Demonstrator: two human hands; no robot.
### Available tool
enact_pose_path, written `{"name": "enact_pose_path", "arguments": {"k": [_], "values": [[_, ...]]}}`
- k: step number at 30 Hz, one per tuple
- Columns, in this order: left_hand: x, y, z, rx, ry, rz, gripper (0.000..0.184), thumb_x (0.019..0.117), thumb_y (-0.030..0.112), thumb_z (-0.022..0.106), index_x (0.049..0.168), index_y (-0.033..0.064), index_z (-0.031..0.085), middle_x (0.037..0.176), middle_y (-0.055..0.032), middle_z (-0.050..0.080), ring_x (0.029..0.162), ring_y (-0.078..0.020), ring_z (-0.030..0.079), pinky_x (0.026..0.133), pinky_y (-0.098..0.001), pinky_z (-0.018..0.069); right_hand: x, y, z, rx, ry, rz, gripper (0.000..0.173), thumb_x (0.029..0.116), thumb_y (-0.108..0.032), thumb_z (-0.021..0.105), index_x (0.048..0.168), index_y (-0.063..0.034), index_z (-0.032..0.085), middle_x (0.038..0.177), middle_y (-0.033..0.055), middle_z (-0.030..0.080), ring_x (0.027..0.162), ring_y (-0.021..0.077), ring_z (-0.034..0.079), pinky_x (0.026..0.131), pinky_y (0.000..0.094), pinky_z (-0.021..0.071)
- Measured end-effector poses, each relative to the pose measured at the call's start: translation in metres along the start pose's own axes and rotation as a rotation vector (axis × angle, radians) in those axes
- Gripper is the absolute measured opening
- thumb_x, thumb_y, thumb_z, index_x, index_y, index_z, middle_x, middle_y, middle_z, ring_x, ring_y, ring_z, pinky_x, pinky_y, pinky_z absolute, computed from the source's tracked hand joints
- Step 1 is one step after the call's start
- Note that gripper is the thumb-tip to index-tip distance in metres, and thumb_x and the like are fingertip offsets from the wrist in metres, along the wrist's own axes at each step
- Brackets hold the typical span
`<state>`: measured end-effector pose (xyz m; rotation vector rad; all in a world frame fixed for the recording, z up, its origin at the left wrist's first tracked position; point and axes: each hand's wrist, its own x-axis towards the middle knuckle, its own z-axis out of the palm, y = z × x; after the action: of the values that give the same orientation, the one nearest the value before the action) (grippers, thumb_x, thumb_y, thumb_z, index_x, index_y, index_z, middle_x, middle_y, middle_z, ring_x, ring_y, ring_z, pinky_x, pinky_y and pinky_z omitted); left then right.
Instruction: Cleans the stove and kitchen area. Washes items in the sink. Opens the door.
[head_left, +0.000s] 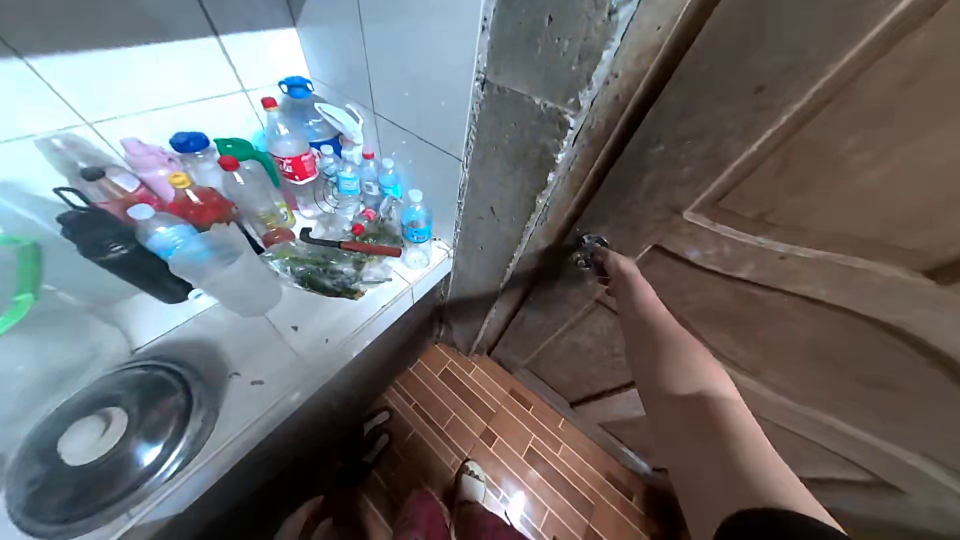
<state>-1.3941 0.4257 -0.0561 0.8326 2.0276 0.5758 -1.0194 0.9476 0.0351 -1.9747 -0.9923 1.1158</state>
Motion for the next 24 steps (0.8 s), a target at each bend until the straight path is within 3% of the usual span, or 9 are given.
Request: {"name": "enact_pose_path", "arguments": {"k": [2, 6, 10, 11, 13, 17, 19, 22, 24], "values": [[0.010, 0.015, 0.001, 0.025, -0.004, 0.017, 0.049, 0.1043, 0.018, 0.056, 0.143, -0.0115, 0.049, 0.143, -0.0346, 0.051, 0.135, -0.0452, 0.051, 0.116, -0.0552, 0.0388, 0.006, -0.013, 0.011, 0.029, -0.034, 0.056, 0.060, 0.1002, -0.054, 0.057, 0.133, -0.0037, 0.058, 0.119, 0.0172, 0.061, 0.101, 0.0281, 0.057, 0.087, 0.0510, 0.0474], [0.046, 0.046, -0.005, 0.061, -0.013, 0.090, 0.046, 0.1030, 0.016, 0.058, 0.141, -0.0095, 0.053, 0.139, -0.0333, 0.056, 0.132, -0.0451, 0.054, 0.114, -0.0557, 0.0409, 0.018, -0.010, 0.024, 0.166, -0.043, 0.122, 0.046, 0.0971, -0.054, 0.058, 0.117, -0.0125, 0.061, 0.095, 0.0063, 0.059, 0.080, 0.0186, 0.055, 0.068, 0.0414, 0.0464], [0.097, 0.083, -0.018, 0.111, -0.120, 0.139, 0.044, 0.1031, 0.015, 0.059, 0.141, -0.0077, 0.054, 0.140, -0.0306, 0.056, 0.131, -0.0419, 0.056, 0.114, -0.0530, 0.0424, 0.013, -0.010, 0.030, 0.253, -0.016, 0.166, 0.052, 0.0993, -0.054, 0.053, 0.130, -0.0124, 0.059, 0.116, 0.0106, 0.061, 0.103, 0.0252, 0.056, 0.085, 0.0530, 0.0447], [0.112, 0.092, -0.022, 0.126, -0.149, 0.151, 0.044, 0.1029, 0.015, 0.059, 0.141, -0.0071, 0.054, 0.140, -0.0300, 0.056, 0.131, -0.0413, 0.056, 0.113, -0.0525, 0.0425, 0.010, -0.010, 0.031, 0.258, -0.006, 0.176, 0.052, 0.0997, -0.053, 0.053, 0.131, -0.0121, 0.059, 0.117, 0.0109, 0.062, 0.104, 0.0254, 0.056, 0.087, 0.0532, 0.0450], [0.147, 0.110, -0.035, 0.159, -0.206, 0.173, 0.045, 0.1028, 0.016, 0.060, 0.142, -0.0053, 0.054, 0.142, -0.0283, 0.056, 0.134, -0.0394, 0.054, 0.115, -0.0517, 0.0407, 0.001, -0.010, 0.035, 0.236, 0.029, 0.182, 0.044, 0.1005, -0.052, 0.053, 0.119, -0.0135, 0.061, 0.099, 0.0057, 0.060, 0.087, 0.0196, 0.056, 0.076, 0.0453, 0.0468], [0.213, 0.151, -0.060, 0.238, -0.326, 0.230, 0.046, 0.1032, 0.017, 0.060, 0.144, -0.0030, 0.052, 0.146, -0.0253, 0.054, 0.136, -0.0369, 0.053, 0.116, -0.0505, 0.0400, -0.044, 0.007, 0.038, 0.245, 0.042, 0.230, 0.046, 0.1039, -0.046, 0.054, 0.131, -0.0093, 0.060, 0.112, 0.0116, 0.062, 0.099, 0.0241, 0.059, 0.086, 0.0482, 0.0474], [0.243, 0.176, -0.070, 0.247, -0.351, 0.269, 0.045, 0.1022, 0.016, 0.062, 0.143, -0.0022, 0.054, 0.144, -0.0252, 0.055, 0.134, -0.0374, 0.054, 0.115, -0.0510, 0.0414, -0.070, 0.023, 0.041, 0.253, 0.053, 0.231, 0.036, 0.1041, -0.038, 0.056, 0.125, -0.0088, 0.063, 0.103, 0.0078, 0.062, 0.090, 0.0197, 0.057, 0.080, 0.0436, 0.0470], [0.282, 0.218, -0.079, 0.280, -0.419, 0.372, 0.045, 0.1023, 0.016, 0.061, 0.143, -0.0029, 0.054, 0.143, -0.0258, 0.055, 0.133, -0.0377, 0.055, 0.113, -0.0501, 0.0424, -0.115, 0.055, 0.040, 0.285, 0.021, 0.142, 0.025, 0.1059, -0.021, 0.050, 0.119, -0.0060, 0.064, 0.084, 0.0022, 0.064, 0.066, 0.0098, 0.057, 0.059, 0.0277, 0.0484], [0.300, 0.248, -0.077, 0.302, -0.460, 0.427, 0.045, 0.1020, 0.016, 0.061, 0.142, -0.0040, 0.054, 0.143, -0.0265, 0.055, 0.133, -0.0383, 0.054, 0.114, -0.0499, 0.0416, -0.149, 0.075, 0.035, 0.323, 0.013, 0.116, 0.021, 0.1031, -0.014, 0.047, 0.109, -0.0016, 0.063, 0.079, 0.0028, 0.067, 0.065, 0.0101, 0.062, 0.060, 0.0275, 0.0534]]}}
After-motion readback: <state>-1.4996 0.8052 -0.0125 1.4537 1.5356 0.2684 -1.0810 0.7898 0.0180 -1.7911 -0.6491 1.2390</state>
